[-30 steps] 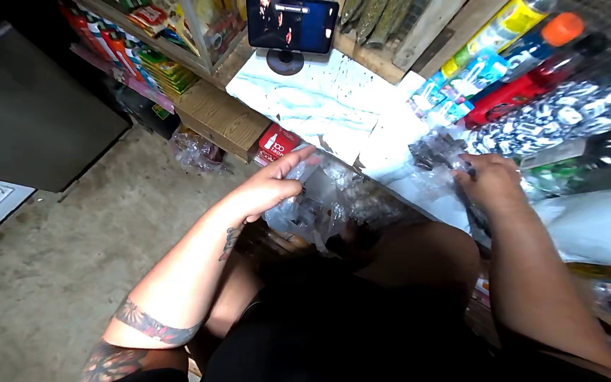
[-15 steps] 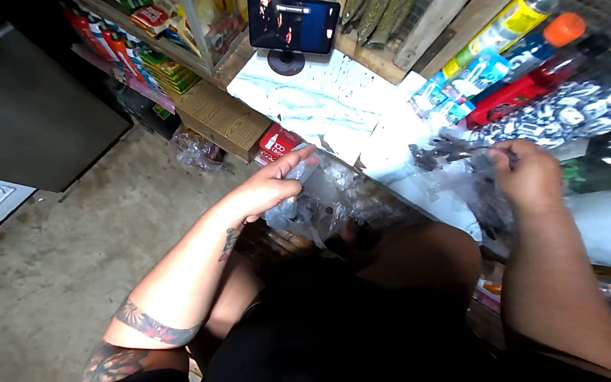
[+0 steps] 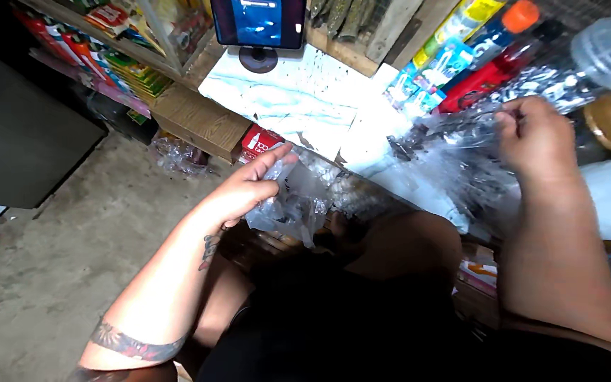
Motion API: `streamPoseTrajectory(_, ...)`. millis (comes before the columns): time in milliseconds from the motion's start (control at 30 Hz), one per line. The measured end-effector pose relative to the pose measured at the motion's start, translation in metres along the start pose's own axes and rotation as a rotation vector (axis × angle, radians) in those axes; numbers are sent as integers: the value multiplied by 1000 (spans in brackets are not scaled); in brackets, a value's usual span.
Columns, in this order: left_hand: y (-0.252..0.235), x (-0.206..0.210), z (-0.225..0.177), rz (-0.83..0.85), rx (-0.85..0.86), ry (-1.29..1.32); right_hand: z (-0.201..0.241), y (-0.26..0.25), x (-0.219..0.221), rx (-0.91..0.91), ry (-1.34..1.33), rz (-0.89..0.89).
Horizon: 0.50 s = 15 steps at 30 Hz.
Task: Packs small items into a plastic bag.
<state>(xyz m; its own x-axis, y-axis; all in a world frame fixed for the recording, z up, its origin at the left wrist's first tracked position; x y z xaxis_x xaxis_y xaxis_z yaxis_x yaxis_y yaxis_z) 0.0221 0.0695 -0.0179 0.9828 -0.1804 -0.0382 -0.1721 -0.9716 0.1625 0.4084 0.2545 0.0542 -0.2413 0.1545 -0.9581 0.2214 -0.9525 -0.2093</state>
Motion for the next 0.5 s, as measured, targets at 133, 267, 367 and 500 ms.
streamPoseTrajectory(133,-1,1,2,2,-10,10,8,-1,-14,-39,35,6)
streamPoseTrajectory(267,-2,2,2,5,-31,22,16,0,-22,-81,-34,6)
streamPoseTrajectory(367,-1,2,1,7,-37,39,36,7,-26,-190,-113,1)
streamPoseTrajectory(500,-1,3,1,15,-31,34,90,24,-25,-321,-216,74)
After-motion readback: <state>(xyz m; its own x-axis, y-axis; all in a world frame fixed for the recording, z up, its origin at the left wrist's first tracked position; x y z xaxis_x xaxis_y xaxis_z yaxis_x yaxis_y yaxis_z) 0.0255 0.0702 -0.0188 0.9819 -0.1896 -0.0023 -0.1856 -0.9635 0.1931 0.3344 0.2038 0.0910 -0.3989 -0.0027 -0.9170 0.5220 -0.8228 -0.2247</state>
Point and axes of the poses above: each hand's wrist, its own y-axis away from the middle knuckle, its own x-axis out of the palm, z = x × y, the point moved 7 cm from there along -y, towards the middle knuckle, and after that the axes turned 2 degrees about -z, right-handed, at the moved point
